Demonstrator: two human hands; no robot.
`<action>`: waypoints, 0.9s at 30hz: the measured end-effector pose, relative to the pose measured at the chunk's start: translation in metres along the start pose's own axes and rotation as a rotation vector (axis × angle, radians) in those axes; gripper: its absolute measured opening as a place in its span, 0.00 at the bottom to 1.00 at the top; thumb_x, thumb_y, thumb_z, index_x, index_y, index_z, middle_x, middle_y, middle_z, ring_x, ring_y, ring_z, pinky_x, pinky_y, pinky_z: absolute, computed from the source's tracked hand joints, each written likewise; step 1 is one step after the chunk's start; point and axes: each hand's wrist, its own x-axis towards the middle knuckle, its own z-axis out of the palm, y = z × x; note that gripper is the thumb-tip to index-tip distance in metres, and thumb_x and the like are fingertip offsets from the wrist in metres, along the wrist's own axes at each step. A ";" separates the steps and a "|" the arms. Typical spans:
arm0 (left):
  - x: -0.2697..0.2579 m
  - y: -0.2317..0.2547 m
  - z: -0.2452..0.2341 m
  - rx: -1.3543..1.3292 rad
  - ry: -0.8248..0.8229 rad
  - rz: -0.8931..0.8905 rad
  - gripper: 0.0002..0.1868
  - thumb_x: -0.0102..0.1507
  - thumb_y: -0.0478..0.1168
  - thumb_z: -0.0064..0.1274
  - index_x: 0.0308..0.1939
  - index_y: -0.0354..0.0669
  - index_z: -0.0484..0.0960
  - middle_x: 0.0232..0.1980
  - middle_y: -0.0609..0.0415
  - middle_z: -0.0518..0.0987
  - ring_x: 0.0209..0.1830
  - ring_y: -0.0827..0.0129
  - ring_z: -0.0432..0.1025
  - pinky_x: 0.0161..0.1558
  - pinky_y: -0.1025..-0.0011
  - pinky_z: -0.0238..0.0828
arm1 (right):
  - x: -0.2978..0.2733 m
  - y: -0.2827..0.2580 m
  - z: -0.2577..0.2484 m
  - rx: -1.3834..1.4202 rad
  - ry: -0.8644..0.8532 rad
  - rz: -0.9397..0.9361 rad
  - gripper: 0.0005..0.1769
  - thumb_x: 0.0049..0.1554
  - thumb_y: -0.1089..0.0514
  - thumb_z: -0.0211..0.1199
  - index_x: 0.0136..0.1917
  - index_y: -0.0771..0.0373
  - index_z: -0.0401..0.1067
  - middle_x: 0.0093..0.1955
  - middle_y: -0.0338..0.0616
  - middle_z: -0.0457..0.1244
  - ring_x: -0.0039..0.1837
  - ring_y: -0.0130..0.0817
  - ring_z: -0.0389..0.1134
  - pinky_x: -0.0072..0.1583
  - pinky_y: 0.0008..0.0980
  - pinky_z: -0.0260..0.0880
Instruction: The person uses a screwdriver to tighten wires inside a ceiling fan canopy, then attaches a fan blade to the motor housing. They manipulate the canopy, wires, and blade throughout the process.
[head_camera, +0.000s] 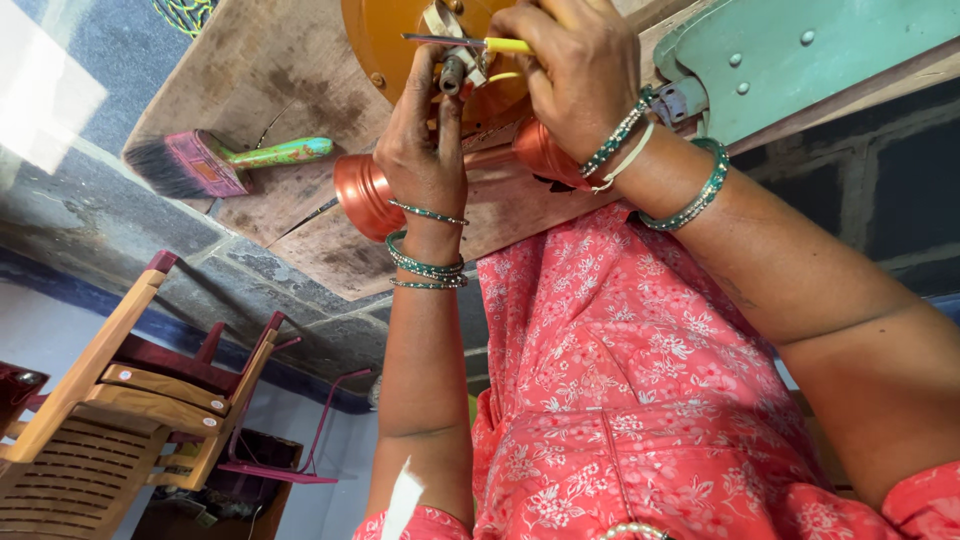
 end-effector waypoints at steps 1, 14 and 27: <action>0.000 0.000 0.000 -0.012 0.001 -0.001 0.22 0.71 0.35 0.55 0.70 0.51 0.74 0.54 0.51 0.86 0.47 0.71 0.84 0.48 0.71 0.82 | 0.000 0.000 0.001 0.029 -0.003 0.000 0.10 0.59 0.67 0.64 0.55 0.63 0.77 0.54 0.46 0.66 0.58 0.49 0.66 0.57 0.46 0.66; -0.004 -0.009 0.003 0.023 0.014 0.013 0.23 0.72 0.36 0.57 0.71 0.51 0.73 0.54 0.50 0.86 0.49 0.69 0.85 0.48 0.71 0.81 | -0.004 0.004 0.007 0.039 -0.007 0.000 0.10 0.59 0.67 0.64 0.55 0.64 0.77 0.56 0.46 0.65 0.59 0.49 0.66 0.59 0.45 0.66; -0.001 -0.003 -0.001 0.018 -0.012 0.016 0.25 0.71 0.34 0.56 0.72 0.49 0.72 0.56 0.51 0.85 0.48 0.70 0.85 0.48 0.72 0.82 | 0.002 -0.002 0.010 0.107 -0.012 0.027 0.10 0.55 0.69 0.64 0.50 0.61 0.78 0.50 0.43 0.65 0.55 0.47 0.66 0.54 0.45 0.66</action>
